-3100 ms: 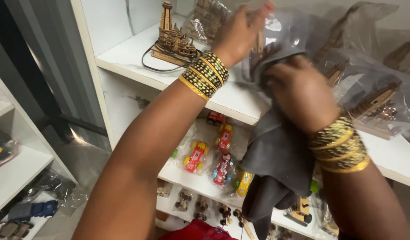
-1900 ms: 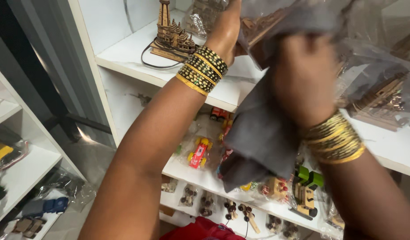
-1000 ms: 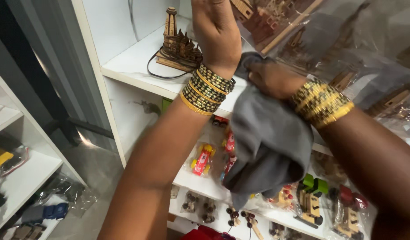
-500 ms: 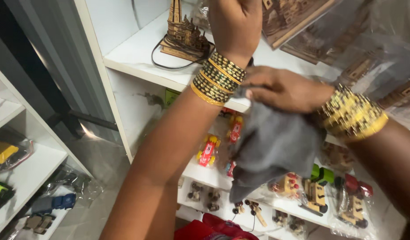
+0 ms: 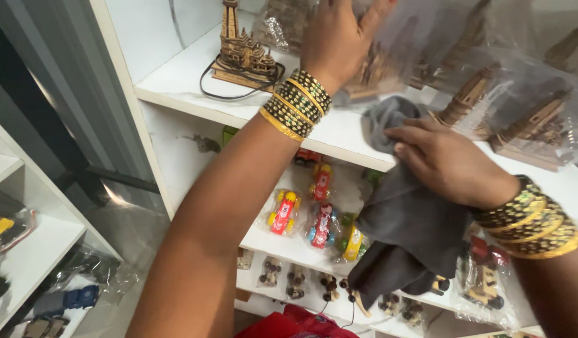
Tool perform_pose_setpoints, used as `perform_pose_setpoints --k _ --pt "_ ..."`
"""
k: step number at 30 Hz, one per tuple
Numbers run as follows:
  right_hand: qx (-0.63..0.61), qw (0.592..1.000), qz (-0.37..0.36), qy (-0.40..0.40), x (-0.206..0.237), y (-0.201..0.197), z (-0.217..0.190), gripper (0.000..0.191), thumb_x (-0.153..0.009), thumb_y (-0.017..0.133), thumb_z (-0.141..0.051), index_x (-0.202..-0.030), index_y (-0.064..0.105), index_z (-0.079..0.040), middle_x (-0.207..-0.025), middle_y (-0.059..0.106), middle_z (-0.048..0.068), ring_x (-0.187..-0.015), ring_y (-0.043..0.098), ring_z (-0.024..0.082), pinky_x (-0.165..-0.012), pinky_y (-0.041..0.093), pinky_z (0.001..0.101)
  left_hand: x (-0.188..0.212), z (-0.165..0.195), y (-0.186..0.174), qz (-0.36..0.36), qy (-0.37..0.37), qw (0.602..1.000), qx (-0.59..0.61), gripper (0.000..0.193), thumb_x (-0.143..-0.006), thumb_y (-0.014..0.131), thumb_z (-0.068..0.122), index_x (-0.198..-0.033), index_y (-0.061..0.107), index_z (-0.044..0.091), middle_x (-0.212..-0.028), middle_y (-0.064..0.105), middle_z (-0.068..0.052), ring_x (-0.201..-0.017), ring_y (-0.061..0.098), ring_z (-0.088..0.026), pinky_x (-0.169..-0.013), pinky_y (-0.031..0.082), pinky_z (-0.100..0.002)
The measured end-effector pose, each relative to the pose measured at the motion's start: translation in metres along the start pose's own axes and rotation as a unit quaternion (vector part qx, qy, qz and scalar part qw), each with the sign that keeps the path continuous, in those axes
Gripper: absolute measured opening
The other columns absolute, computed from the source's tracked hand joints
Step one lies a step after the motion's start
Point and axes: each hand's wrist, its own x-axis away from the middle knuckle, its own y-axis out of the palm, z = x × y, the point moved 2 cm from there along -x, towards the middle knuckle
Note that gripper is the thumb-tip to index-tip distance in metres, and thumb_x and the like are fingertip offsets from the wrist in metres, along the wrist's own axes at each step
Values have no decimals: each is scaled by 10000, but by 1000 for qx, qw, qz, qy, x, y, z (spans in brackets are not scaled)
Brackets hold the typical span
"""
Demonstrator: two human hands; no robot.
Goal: The person dusts wooden toy cars and carved souvenir models on white display shelves, wiping each item with a gray cloth, lifting items to wipe them and placing them back on the shelf. They work through the shelf items one at a time, also wiping the shelf surface.
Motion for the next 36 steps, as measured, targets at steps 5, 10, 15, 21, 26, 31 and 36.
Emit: perform_pose_setpoints --k 5,10,15,21,26,31,36 --pt "-8 998 34 -50 -2 4 -6 371 -981 556 -212 -1282 645 -13 -1215 639 253 -1064 629 442 -900 511 485 4 3 16 -114 28 988 101 627 -978 580 607 -1253 566 43 -1032 713 -247 -942 678 -459 -789 548 -534" --pt "-12 998 35 -57 -3 0 -12 362 -982 561 -201 -1279 650 -15 -1209 649 252 -1076 633 446 -900 518 485 3 15 -8 -67 49 993 82 503 -999 603 513 -1169 600 40 -993 709 -239 -920 681 -450 -776 537 -529" --pt "-27 995 40 -92 -14 3 -29 359 -947 612 -207 -1263 674 -49 -1300 628 270 -1055 660 454 -872 548 469 11 -14 -95 -29 -21 999 31 325 -1005 647 408 -1035 673 85 -946 731 -200 -942 707 -398 -798 535 -501" --pt "-31 987 86 -133 -38 18 -61 339 -941 644 -228 -1231 693 -60 -1241 672 251 -1032 672 452 -862 552 470 -4 -106 -187 -83 59 995 -11 703 -1028 827 357 -1437 453 -75 -1371 571 -330 -1293 554 -438 -1084 471 -491" --pt "31 997 73 18 -58 15 -64 331 -952 622 -268 -1204 725 -80 -1146 723 203 -975 680 426 -850 538 491 -5 -156 -180 -342 -204 905 151 1168 -763 895 375 -1525 118 -51 -1331 590 -289 -1189 658 -291 -977 562 -357" --pt "83 995 50 18 -64 8 -58 331 -972 598 -262 -1202 726 -60 -1104 723 203 -973 686 420 -862 542 488 2 -159 -182 -360 -206 862 290 869 -710 906 361 -1328 531 -122 -1184 729 -217 -1051 753 -243 -926 643 -336" --pt "102 984 142 29 -42 13 -72 304 -966 647 -208 -1216 729 -57 -1205 707 196 -1002 689 406 -840 553 461 -5 -144 -197 -338 -121 933 27 730 -753 907 412 -1213 569 -42 -1085 741 -161 -977 728 -227 -863 563 -320"
